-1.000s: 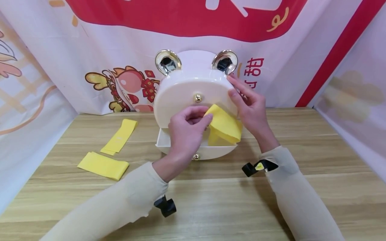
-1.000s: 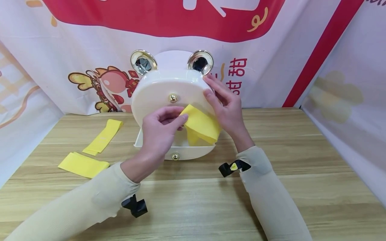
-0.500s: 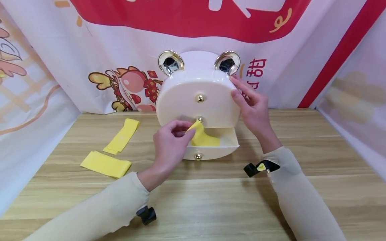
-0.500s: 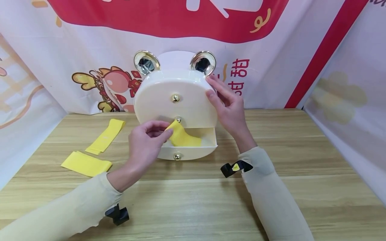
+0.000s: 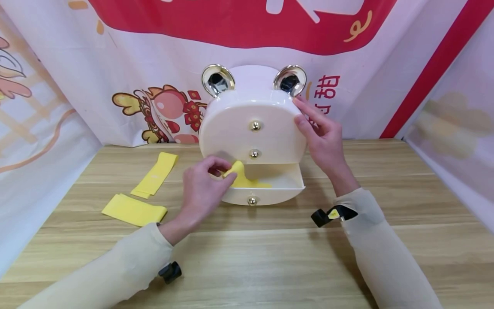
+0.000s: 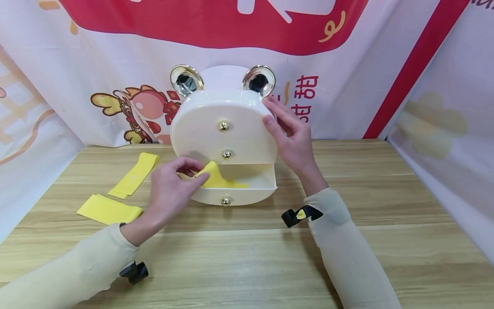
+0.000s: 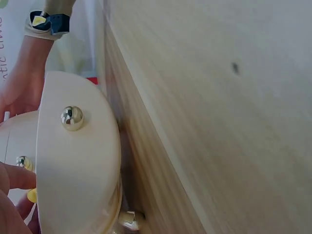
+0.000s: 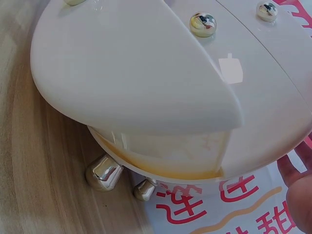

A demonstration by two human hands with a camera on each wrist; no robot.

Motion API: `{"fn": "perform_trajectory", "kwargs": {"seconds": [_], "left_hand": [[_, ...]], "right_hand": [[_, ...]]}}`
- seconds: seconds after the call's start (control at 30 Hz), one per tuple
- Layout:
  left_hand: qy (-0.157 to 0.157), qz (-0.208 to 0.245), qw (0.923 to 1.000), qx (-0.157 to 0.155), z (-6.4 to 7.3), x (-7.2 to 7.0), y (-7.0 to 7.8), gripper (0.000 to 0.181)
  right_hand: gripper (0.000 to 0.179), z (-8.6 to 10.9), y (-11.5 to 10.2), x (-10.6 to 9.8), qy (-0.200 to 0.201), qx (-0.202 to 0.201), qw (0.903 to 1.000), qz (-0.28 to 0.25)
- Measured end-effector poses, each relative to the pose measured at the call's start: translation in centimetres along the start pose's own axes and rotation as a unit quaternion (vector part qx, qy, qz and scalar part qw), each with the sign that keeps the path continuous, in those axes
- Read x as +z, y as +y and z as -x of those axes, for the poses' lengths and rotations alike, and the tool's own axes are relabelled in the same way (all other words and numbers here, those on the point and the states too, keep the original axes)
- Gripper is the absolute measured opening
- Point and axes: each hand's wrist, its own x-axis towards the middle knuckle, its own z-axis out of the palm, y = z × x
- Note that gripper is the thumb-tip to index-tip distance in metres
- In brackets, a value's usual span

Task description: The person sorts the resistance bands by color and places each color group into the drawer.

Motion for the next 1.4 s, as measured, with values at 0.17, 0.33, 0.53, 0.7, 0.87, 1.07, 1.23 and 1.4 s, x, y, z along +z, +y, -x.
{"fn": "perform_trajectory", "kwargs": {"seconds": [0.17, 0.33, 0.53, 0.7, 0.87, 1.07, 1.23, 1.4], "left_hand": [[0.0, -0.029, 0.9995, 0.014, -0.1, -0.4, -0.6, 0.015], [0.0, -0.035, 0.9994, 0.006, -0.2, -0.9, -1.2, 0.013], [-0.014, -0.014, 0.9998, 0.003, -0.6, -2.4, -1.7, 0.017], [0.009, 0.025, 0.9994, -0.023, -1.8, -5.0, -2.6, 0.026], [0.028, 0.043, 0.9976, -0.045, -4.9, -8.1, -4.5, 0.034], [-0.059, 0.005, 0.9968, -0.054, -9.3, -11.4, -8.3, 0.044], [-0.136, -0.037, 0.9875, -0.071, -11.9, -12.6, -11.4, 0.04], [-0.189, -0.055, 0.9757, -0.097, -12.9, -12.6, -14.3, 0.042]], "right_hand": [[0.037, 0.0, 0.0, 0.0, 0.0, 0.0, 1.0, 0.004], [0.037, 0.0, 0.1, 0.0, 0.001, 0.001, 1.0, 0.005], [0.036, 0.0, 0.1, -0.1, 0.002, 0.0, 1.0, 0.0], [0.036, 0.0, 0.1, -0.1, 0.001, -0.001, 1.0, -0.003], [0.036, 0.0, 0.1, -0.1, 0.0, -0.002, 1.0, -0.002], [0.036, -0.1, 0.2, -0.1, -0.002, -0.006, 1.0, -0.005], [0.036, -0.1, 0.1, -0.2, 0.004, -0.007, 1.0, -0.002], [0.036, 0.0, 0.1, 0.0, 0.006, -0.006, 1.0, -0.003]]}}
